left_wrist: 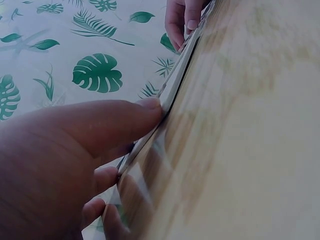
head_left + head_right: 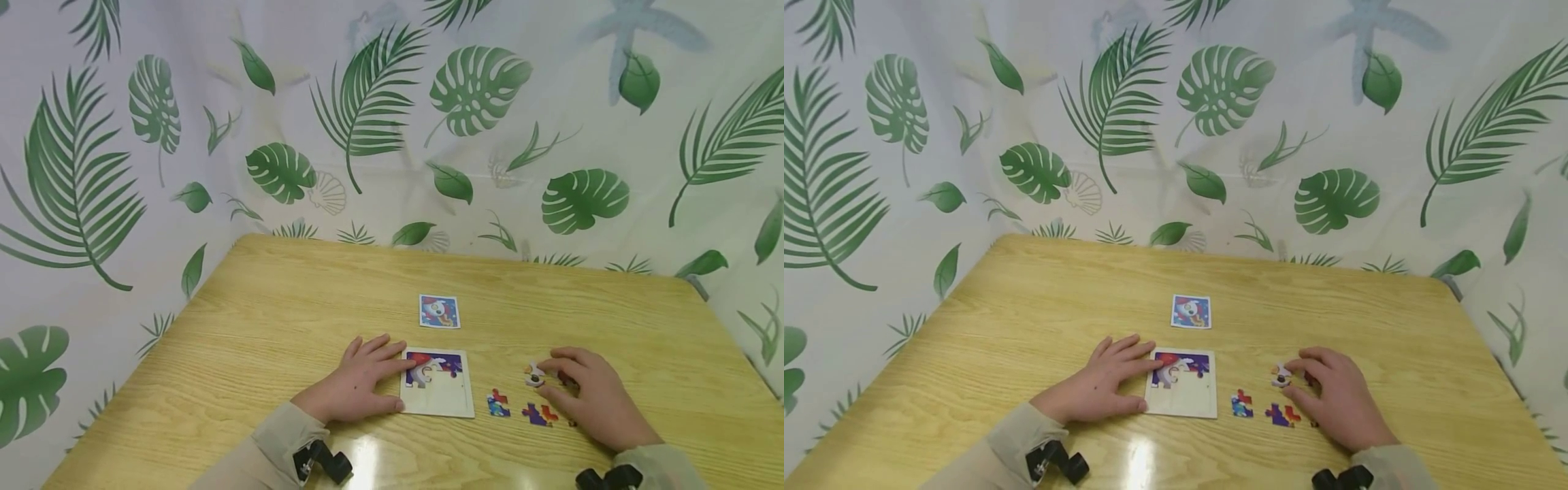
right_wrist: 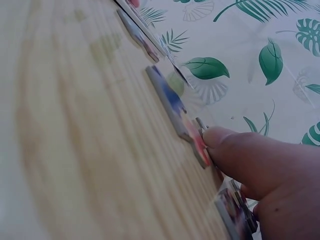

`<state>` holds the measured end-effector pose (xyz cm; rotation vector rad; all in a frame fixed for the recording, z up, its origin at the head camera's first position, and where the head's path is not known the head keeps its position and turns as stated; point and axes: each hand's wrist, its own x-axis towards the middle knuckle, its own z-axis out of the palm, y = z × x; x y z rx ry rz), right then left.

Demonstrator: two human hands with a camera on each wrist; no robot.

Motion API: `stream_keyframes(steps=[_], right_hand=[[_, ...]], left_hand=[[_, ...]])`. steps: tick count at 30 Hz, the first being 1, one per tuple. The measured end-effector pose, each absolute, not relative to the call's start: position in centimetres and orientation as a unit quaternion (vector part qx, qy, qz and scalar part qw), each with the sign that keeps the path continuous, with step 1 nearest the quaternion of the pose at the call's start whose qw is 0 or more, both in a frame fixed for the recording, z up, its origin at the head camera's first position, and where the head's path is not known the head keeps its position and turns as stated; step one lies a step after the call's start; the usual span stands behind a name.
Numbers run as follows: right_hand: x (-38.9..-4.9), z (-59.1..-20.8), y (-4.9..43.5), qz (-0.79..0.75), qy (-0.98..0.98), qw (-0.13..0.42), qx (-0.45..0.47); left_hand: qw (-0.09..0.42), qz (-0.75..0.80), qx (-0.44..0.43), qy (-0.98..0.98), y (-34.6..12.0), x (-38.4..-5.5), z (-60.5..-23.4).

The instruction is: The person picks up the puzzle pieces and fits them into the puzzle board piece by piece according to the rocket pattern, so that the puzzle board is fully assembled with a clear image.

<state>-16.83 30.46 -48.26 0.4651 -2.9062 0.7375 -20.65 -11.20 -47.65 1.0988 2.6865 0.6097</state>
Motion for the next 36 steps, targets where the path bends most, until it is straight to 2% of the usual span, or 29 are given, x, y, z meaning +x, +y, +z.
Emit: stream_keyframes(steps=[15,27,36], right_hand=[[-16.6,-47.9,29.7,0.246,-0.956,0.063,0.148],[-16.5,-48.2,25.9,0.250,-0.940,0.127,0.194],[-17.1,-48.3,22.5,0.245,-0.934,0.123,0.228]], left_hand=[[0.091,0.216,0.369,0.900,-11.0,-20.6,-48.0],[0.093,0.211,0.364,0.902,-11.0,-20.6,-47.6],[0.100,0.211,0.363,0.902,-11.0,-20.6,-47.5]])
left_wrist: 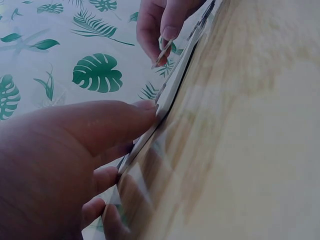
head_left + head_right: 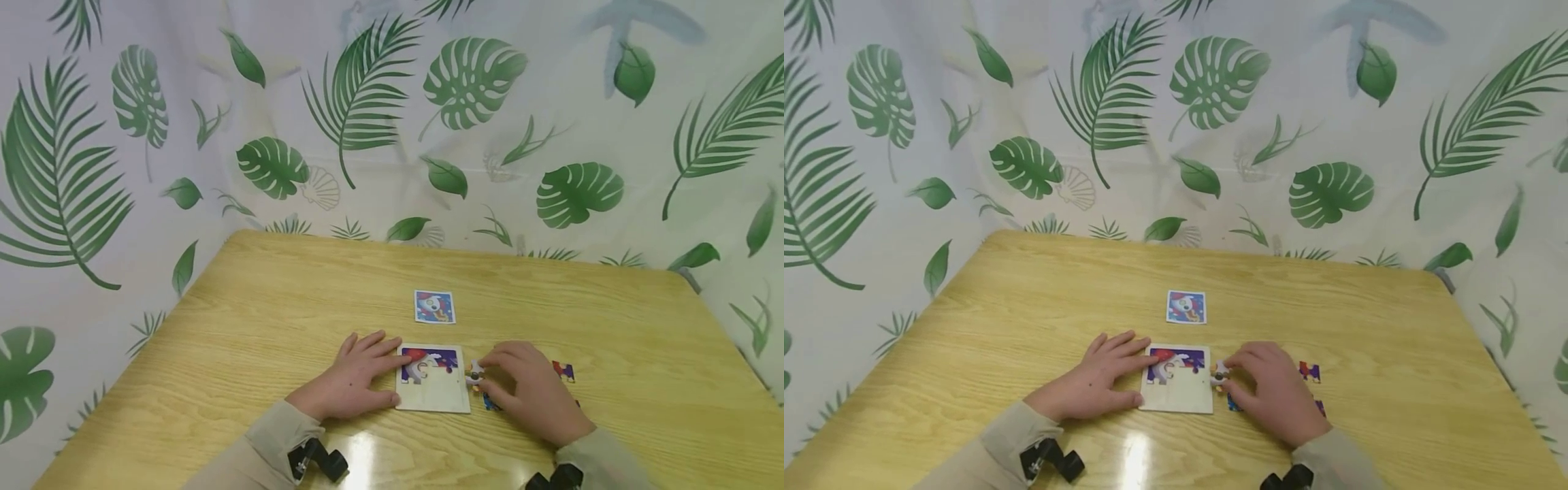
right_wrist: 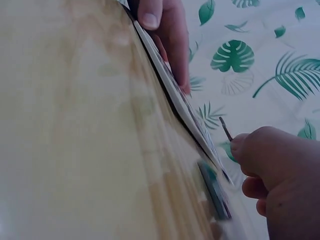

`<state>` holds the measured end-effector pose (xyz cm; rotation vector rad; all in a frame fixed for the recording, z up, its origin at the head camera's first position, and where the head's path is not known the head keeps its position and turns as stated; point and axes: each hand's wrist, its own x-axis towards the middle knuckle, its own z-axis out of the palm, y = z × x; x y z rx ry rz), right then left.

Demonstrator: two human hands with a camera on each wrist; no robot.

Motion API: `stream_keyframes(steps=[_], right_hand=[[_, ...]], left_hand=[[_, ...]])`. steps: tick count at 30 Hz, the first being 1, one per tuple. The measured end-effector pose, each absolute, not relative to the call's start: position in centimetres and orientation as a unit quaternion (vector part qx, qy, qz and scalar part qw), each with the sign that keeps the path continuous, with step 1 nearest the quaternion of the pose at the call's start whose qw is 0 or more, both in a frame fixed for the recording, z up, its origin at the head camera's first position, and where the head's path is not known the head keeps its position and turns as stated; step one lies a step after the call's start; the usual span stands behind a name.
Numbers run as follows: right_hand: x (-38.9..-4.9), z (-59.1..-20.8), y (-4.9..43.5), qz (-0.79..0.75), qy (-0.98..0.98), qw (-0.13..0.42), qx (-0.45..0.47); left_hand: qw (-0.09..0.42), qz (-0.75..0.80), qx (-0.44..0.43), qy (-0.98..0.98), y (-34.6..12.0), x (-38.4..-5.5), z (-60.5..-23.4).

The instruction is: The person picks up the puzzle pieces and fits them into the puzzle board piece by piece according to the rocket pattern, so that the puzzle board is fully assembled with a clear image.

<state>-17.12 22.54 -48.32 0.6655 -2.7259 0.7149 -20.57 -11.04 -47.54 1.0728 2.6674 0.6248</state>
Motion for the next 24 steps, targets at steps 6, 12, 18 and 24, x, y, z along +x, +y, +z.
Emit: stream_keyframes(steps=[6,12,18,24], right_hand=[[-17.5,-48.1,19.9,0.230,-0.931,0.128,0.253],[-17.8,-47.8,17.6,0.213,-0.933,0.127,0.260],[-18.2,-48.0,16.4,0.189,-0.937,0.127,0.266],[-18.2,-48.4,16.3,0.180,-0.945,0.112,0.250]], left_hand=[[0.096,0.215,0.364,0.901,-11.1,-20.5,-47.6],[0.092,0.212,0.365,0.902,-11.1,-20.6,-47.6],[0.093,0.217,0.366,0.900,-11.2,-20.6,-47.6],[0.093,0.217,0.365,0.901,-11.0,-20.5,-47.6]])
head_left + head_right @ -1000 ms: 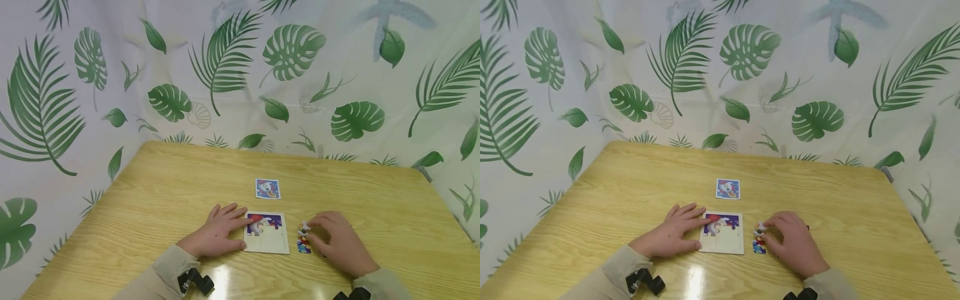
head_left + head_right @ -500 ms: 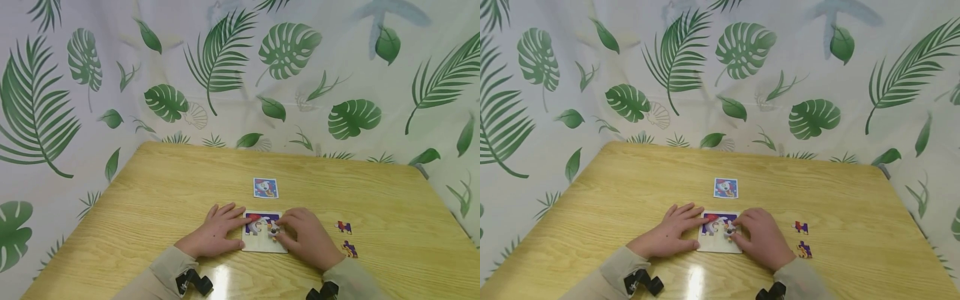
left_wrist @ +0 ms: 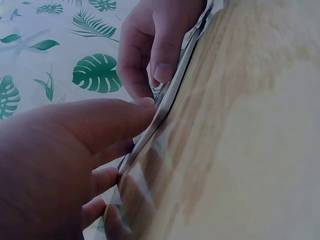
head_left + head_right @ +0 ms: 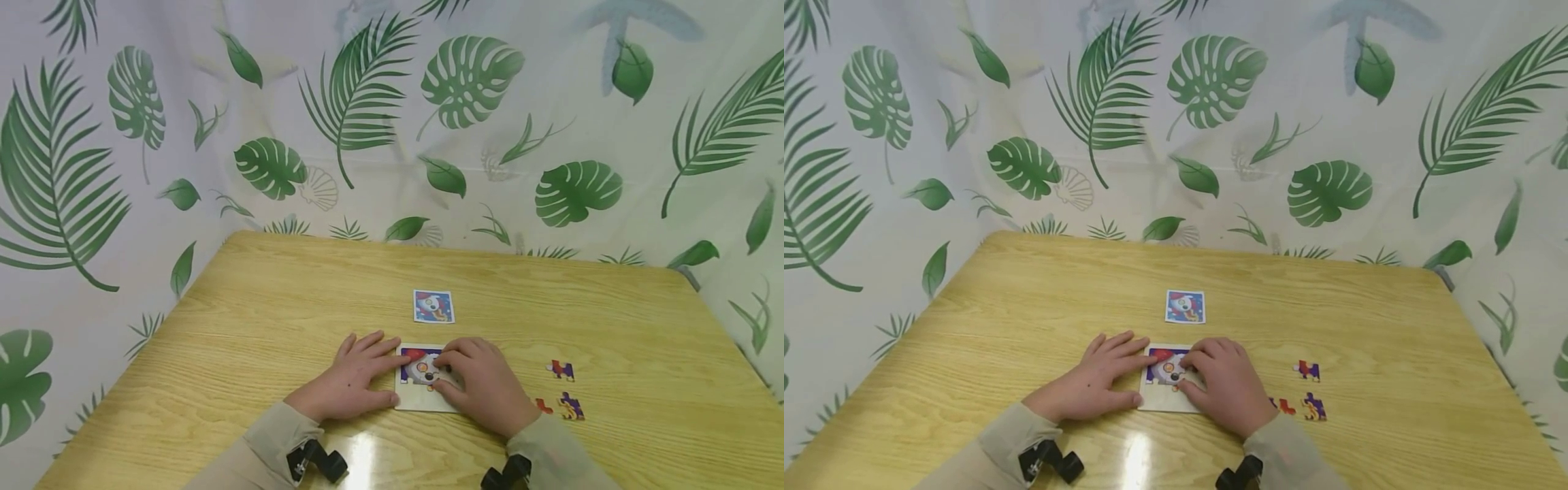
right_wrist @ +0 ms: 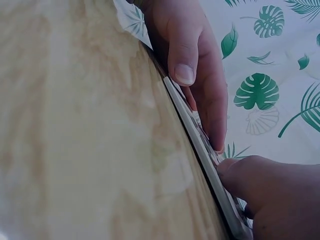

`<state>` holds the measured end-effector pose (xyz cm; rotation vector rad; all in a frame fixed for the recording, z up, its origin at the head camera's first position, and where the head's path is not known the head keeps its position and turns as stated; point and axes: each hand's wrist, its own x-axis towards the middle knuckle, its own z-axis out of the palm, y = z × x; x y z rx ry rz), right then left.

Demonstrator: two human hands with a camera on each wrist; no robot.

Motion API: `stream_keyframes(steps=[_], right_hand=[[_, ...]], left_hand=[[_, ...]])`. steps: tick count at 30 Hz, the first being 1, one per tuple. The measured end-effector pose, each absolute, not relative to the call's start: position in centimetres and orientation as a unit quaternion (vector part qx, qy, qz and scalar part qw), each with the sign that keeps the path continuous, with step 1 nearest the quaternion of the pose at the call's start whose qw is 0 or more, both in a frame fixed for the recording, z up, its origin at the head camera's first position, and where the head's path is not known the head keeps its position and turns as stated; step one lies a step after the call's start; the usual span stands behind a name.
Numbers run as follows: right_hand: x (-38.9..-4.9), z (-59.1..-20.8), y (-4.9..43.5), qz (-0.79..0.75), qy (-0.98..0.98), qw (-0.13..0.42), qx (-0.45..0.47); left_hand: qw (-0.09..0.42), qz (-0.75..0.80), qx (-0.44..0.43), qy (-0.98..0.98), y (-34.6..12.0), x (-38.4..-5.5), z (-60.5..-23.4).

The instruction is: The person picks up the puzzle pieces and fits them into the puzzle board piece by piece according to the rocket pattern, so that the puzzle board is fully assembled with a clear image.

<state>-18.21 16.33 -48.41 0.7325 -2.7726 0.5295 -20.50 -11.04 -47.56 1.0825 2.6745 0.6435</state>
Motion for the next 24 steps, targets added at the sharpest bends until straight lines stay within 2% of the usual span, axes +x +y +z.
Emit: stream_keyframes(steps=[7,15,24], right_hand=[[-17.9,-48.4,16.3,0.199,-0.943,0.096,0.248],[-18.0,-48.2,16.2,0.188,-0.944,0.087,0.256],[-17.9,-48.1,16.5,0.186,-0.947,0.076,0.251]], left_hand=[[0.094,0.236,0.351,0.901,-10.4,-19.9,-47.3],[0.122,0.239,0.385,0.883,-10.0,-19.3,-47.1],[0.121,0.227,0.385,0.886,-9.8,-19.4,-47.2]])
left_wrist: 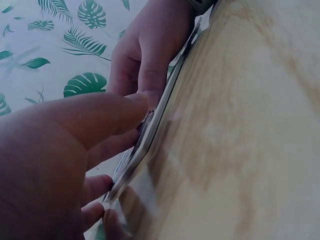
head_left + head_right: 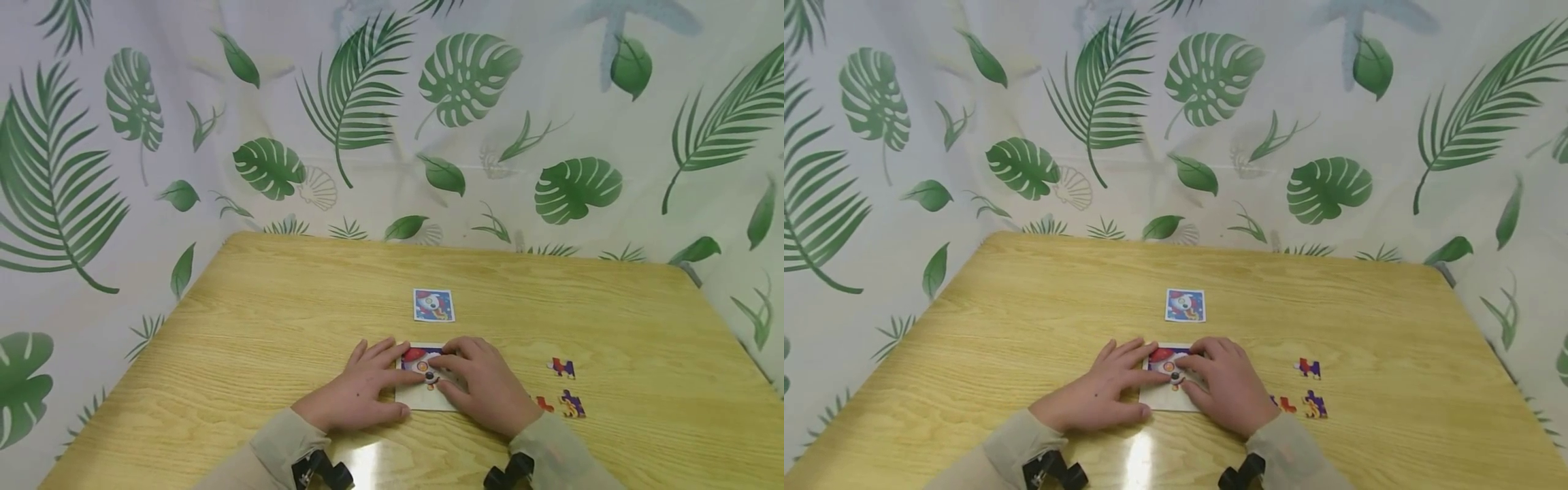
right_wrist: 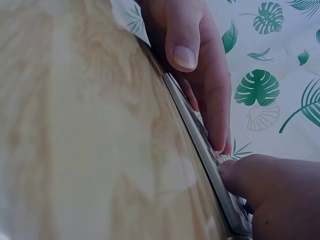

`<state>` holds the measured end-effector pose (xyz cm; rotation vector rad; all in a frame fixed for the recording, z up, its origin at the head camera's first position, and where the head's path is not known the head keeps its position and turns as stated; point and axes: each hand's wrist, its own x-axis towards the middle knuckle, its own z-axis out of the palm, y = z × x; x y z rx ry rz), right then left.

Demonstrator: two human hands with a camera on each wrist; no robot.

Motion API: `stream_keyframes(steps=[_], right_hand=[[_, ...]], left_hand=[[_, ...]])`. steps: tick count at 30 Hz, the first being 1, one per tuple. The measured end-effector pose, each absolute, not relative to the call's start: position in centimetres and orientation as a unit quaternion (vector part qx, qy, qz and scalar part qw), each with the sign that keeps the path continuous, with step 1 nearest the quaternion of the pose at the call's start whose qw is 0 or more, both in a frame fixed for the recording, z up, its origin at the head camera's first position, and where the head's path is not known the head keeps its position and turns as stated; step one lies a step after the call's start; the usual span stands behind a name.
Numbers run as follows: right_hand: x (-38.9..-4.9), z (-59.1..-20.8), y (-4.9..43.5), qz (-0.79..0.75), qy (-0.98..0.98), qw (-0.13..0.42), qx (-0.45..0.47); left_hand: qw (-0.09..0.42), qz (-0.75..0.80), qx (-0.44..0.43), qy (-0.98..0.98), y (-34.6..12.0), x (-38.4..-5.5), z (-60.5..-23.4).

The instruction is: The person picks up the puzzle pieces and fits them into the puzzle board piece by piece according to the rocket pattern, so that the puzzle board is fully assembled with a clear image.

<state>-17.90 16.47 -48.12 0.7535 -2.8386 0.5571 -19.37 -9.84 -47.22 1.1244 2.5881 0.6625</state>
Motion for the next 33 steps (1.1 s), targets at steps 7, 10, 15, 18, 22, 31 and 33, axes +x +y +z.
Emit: stream_keyframes(steps=[7,10,15,18,22,31,33], right_hand=[[-17.9,-48.1,16.8,0.200,-0.942,0.077,0.257],[-18.0,-48.3,17.1,0.210,-0.940,0.084,0.255],[-18.1,-48.5,18.3,0.218,-0.942,0.097,0.236],[-18.2,-48.5,19.1,0.216,-0.942,0.106,0.235],[-18.3,-48.4,19.9,0.213,-0.939,0.116,0.243],[-18.3,-48.0,22.2,0.228,-0.947,0.104,0.200],[-18.2,-47.8,23.0,0.233,-0.948,0.102,0.191]], left_hand=[[0.121,0.223,0.378,0.890,-9.8,-19.6,-47.1],[0.121,0.224,0.377,0.890,-9.8,-19.6,-47.1],[0.119,0.228,0.372,0.892,-9.6,-19.4,-47.2],[0.116,0.226,0.370,0.894,-9.5,-19.3,-47.3],[0.108,0.227,0.370,0.895,-9.6,-19.1,-47.4],[0.104,0.224,0.369,0.896,-9.8,-19.3,-47.7],[0.106,0.223,0.370,0.895,-9.8,-19.4,-47.7]])
